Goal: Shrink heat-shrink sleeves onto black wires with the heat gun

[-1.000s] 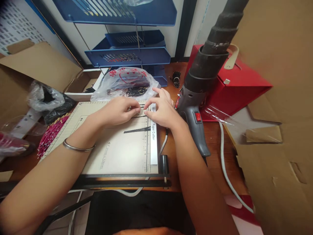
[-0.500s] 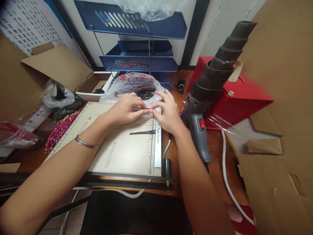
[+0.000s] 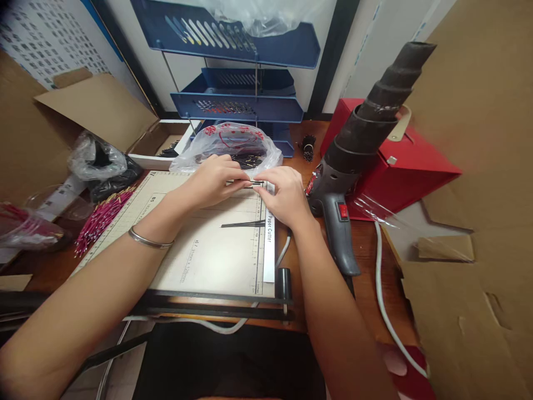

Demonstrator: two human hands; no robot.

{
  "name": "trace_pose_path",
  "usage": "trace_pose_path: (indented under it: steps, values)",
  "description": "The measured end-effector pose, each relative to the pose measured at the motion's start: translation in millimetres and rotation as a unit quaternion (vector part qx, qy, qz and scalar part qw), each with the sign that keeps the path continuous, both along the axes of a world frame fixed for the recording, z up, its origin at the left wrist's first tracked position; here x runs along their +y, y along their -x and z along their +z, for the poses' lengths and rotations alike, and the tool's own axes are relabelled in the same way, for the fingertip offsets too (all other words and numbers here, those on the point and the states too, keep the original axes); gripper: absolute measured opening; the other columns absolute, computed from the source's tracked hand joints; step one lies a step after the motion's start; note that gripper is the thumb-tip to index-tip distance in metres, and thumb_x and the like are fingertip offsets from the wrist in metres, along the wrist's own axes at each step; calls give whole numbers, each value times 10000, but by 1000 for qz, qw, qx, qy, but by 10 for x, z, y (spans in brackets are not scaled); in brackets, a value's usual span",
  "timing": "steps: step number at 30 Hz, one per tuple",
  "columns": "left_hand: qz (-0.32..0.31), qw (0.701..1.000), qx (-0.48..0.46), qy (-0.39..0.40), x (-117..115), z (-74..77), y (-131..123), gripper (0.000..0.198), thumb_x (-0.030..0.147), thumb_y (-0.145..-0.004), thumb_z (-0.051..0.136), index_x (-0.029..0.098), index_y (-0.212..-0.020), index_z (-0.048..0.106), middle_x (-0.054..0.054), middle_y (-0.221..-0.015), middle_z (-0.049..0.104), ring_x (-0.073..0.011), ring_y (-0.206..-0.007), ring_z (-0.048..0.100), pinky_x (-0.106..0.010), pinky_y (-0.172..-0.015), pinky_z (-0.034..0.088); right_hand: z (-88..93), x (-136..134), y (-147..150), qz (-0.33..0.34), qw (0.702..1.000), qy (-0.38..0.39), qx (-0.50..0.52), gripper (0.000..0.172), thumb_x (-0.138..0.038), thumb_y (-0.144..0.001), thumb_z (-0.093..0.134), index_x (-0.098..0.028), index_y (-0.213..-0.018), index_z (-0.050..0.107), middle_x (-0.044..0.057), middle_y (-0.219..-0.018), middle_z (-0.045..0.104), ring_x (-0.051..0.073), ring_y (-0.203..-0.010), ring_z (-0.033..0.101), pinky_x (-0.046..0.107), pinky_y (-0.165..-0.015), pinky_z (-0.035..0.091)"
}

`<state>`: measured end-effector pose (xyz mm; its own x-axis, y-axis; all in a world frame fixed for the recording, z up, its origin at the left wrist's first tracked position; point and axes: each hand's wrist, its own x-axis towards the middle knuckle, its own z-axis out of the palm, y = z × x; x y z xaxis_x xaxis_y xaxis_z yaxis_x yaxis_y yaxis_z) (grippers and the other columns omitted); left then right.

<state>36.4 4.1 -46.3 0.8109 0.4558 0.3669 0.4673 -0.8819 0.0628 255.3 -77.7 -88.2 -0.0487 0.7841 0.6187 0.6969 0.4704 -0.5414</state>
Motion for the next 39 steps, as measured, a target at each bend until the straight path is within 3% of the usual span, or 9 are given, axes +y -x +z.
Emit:
trace_pose_path:
  steps: [6, 21, 25, 32, 39]
  values:
    - [-10, 1000, -1, 8, -13, -8, -7, 285, 353, -1108, 627, 225, -1020, 866, -80, -867, 785, -251, -912, 639, -376, -795, 357, -9, 0, 16, -25, 999, -7, -28, 93, -276, -937, 797, -269, -958, 888, 57, -956, 842, 266, -916, 725, 446, -892, 526]
    - [-27, 999, -44, 3, 65, -37, 38, 306, 354, -1068, 628, 283, -961, 906, -52, -710, 764, -214, -699, 601, -372, -719, 342, 5, 12, 100, -41, 999, 5, 12, 71, -229, -919, 795, -243, -853, 813, 29, -866, 792, 228, -851, 690, 419, -890, 490]
    - [-37, 998, -53, 11, 79, -18, 52, 287, 352, -1058, 640, 300, -1027, 920, -48, -711, 775, -204, -670, 610, -361, -698, 350, 5, 15, 109, -36, 999, -14, 20, 68, -214, -910, 795, -238, -848, 811, 22, -839, 780, 218, -824, 680, 416, -878, 492]
    - [-47, 996, -64, 37, 73, 3, 66, 276, 388, -1064, 662, 304, -1114, 921, -49, -726, 801, -204, -671, 623, -351, -692, 375, 17, 19, 88, -5, 999, -19, 32, 70, -222, -915, 795, -231, -846, 799, 21, -842, 778, 202, -801, 679, 383, -818, 510]
    - [-27, 993, -92, 64, 56, 33, 85, 205, 402, -1014, 757, 264, -1064, 900, -57, -895, 858, -217, -824, 737, -344, -794, 453, -16, 17, 104, 8, 997, -36, 61, 74, -190, -933, 764, -232, -888, 804, 26, -901, 800, 198, -841, 705, 361, -784, 525]
